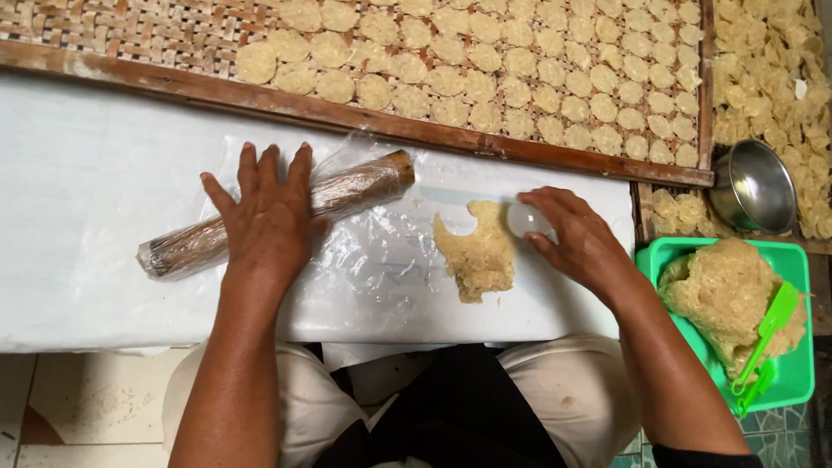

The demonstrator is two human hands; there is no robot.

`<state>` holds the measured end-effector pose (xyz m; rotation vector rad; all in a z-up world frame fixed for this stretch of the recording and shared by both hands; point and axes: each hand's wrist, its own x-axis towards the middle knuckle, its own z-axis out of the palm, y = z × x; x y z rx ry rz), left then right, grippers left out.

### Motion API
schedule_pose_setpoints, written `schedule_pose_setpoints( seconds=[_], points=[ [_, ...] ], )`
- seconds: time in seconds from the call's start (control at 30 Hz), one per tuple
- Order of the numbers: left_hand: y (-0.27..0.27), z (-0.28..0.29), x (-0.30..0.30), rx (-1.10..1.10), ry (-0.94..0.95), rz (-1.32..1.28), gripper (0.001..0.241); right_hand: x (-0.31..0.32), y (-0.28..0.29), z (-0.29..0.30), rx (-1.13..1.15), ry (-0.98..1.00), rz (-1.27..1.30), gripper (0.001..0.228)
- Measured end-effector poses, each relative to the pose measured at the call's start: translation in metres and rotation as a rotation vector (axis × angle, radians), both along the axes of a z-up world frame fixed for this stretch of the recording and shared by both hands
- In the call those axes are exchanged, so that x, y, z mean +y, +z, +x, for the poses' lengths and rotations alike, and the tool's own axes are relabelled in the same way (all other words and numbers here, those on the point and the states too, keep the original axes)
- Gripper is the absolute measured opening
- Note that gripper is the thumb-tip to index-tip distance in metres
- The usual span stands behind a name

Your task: Flattening small pieces of dough into thin discs using a rolling pin and placing them onto a drying rack.

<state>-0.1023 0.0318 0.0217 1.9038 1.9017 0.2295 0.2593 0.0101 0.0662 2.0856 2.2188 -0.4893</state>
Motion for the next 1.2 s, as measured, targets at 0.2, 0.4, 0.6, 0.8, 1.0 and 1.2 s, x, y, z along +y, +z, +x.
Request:
schedule_pose_setpoints(
  seconds=[0.2, 0.4, 0.6, 0.8, 1.0, 1.2],
  points=[
    [-0.004, 0.004, 0.001, -0.042, 0.004, 0.074, 0.096, 0.012, 0.007, -0.04, -0.138, 0.104, -0.057, 0.054],
    [-0.017, 0.007, 0.004, -0.066, -0.003, 0.177, 0.098, 0.014, -0.002, -0.041, -0.146, 0.131, -0.062, 0.054],
    [-0.022, 0.01, 0.001, -0.066, -0.01, 0.221, 0.095, 0.014, -0.004, -0.047, -0.199, 0.179, -0.033, 0.055],
    [-0.028, 0.009, -0.002, -0.114, -0.05, 0.425, 0.089, 0.013, -0.037, -0.018, -0.122, 0.434, 0.294, 0.06],
    [-0.019, 0.013, -0.006, -0.122, -0.054, 0.454, 0.084, 0.014, -0.043, -0.014, -0.18, 0.465, 0.303, 0.062],
    [-0.02, 0.015, -0.006, -0.165, -0.036, 0.413, 0.083, 0.012, -0.041, -0.025, -0.173, 0.424, 0.283, 0.062]
  ],
)
